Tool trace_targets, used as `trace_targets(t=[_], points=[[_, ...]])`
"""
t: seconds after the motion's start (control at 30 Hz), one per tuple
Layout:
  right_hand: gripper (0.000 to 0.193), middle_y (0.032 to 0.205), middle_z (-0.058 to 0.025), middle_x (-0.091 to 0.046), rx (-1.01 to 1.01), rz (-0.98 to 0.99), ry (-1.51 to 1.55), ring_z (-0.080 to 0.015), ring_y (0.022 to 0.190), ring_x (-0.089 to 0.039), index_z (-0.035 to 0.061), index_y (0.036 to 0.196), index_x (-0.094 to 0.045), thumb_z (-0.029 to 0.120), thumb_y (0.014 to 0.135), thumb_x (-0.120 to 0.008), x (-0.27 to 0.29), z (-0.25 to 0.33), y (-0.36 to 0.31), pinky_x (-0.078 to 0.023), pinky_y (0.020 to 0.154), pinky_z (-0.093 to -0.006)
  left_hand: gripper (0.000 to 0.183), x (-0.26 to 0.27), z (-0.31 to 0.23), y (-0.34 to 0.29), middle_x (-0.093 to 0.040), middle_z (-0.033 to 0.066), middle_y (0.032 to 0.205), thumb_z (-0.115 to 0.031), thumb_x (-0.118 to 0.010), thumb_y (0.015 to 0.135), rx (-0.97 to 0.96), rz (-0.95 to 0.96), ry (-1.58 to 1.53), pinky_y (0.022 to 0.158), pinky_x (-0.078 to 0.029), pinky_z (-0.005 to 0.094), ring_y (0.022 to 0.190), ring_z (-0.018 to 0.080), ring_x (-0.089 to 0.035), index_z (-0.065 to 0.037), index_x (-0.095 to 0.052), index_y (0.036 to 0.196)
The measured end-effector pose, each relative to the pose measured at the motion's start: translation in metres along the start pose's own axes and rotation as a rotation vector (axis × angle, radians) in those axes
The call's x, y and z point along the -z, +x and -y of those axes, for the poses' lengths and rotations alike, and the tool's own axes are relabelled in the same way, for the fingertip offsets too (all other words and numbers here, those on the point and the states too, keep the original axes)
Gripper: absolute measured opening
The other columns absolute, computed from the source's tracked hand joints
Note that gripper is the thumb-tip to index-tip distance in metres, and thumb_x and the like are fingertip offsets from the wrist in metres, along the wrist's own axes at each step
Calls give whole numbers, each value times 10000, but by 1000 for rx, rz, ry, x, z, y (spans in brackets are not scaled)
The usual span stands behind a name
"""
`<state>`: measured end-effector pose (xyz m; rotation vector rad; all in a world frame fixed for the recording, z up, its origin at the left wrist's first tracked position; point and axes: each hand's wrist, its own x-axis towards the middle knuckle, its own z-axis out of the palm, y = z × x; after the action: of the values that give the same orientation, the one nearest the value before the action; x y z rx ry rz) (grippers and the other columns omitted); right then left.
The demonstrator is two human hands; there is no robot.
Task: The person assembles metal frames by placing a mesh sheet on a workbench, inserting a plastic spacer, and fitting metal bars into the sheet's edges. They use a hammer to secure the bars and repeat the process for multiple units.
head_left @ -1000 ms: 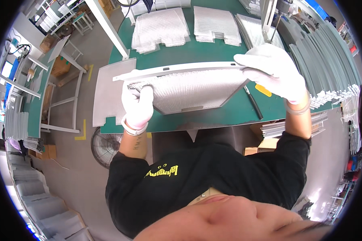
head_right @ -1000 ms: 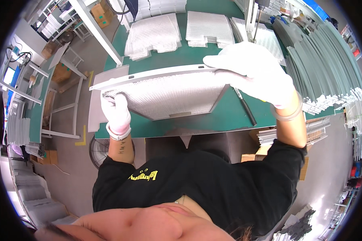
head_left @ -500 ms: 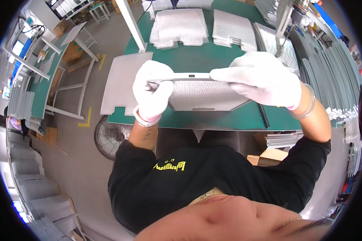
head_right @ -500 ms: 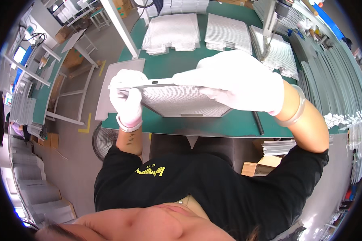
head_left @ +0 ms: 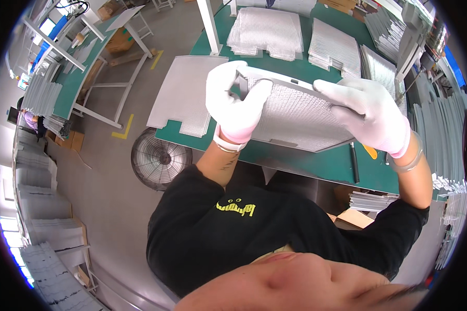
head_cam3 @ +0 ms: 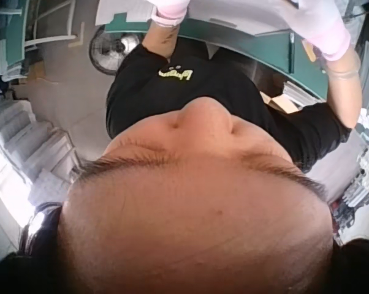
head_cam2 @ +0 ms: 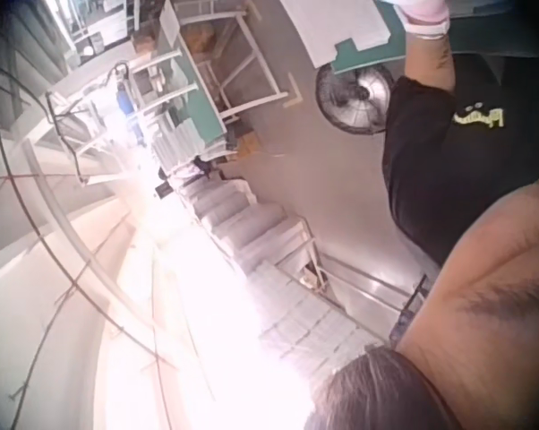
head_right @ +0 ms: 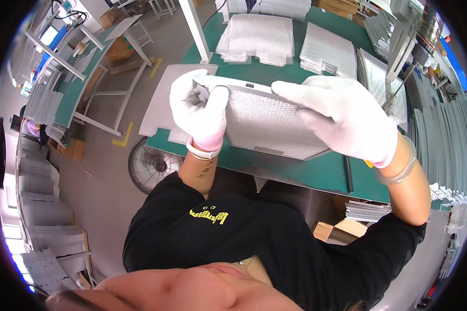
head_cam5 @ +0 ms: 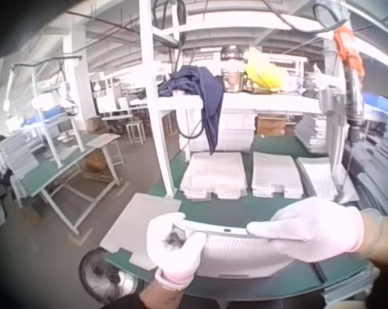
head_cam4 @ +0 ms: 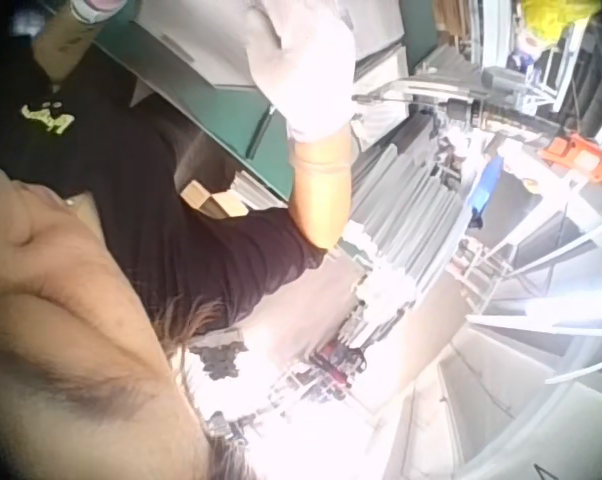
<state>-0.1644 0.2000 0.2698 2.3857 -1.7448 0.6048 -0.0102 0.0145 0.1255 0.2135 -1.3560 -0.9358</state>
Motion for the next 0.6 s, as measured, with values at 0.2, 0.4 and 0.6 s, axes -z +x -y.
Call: trace_targets(t=[0.2, 0.4, 0.6], points=[[543, 756, -124, -545, -19, -28, 1, -318, 695, -576, 47, 1299, -627, -65, 769, -664, -2, -3, -1, -475, 639, -420, 396, 2, -1, 8, -672, 72, 1033, 31, -672, 875, -213, 88, 351, 738, -493, 213, 829, 87, -614, 43, -636, 1270], [539, 764, -133, -549, -20, -17, 12, -329, 702, -578, 44, 1295, -628, -67, 769, -667, 0, -2, 2, -481, 650, -424, 290, 3, 10, 9, -715, 168, 1013, -38, -687, 890, -300, -1, 343, 810, -556, 339, 874, 278, -696, 40, -689, 1170], [534, 769, -138, -562, -23, -6, 1, -332, 701, -584, 34, 1290, -633, -72, 767, -665, -1, -1, 2, -484, 655, -428, 249, 4, 3, 2, -718, 157, 1020, -18, -680, 896, -68, -6, 217, 800, -551, 305, 884, 236, -696, 42, -701, 1137]])
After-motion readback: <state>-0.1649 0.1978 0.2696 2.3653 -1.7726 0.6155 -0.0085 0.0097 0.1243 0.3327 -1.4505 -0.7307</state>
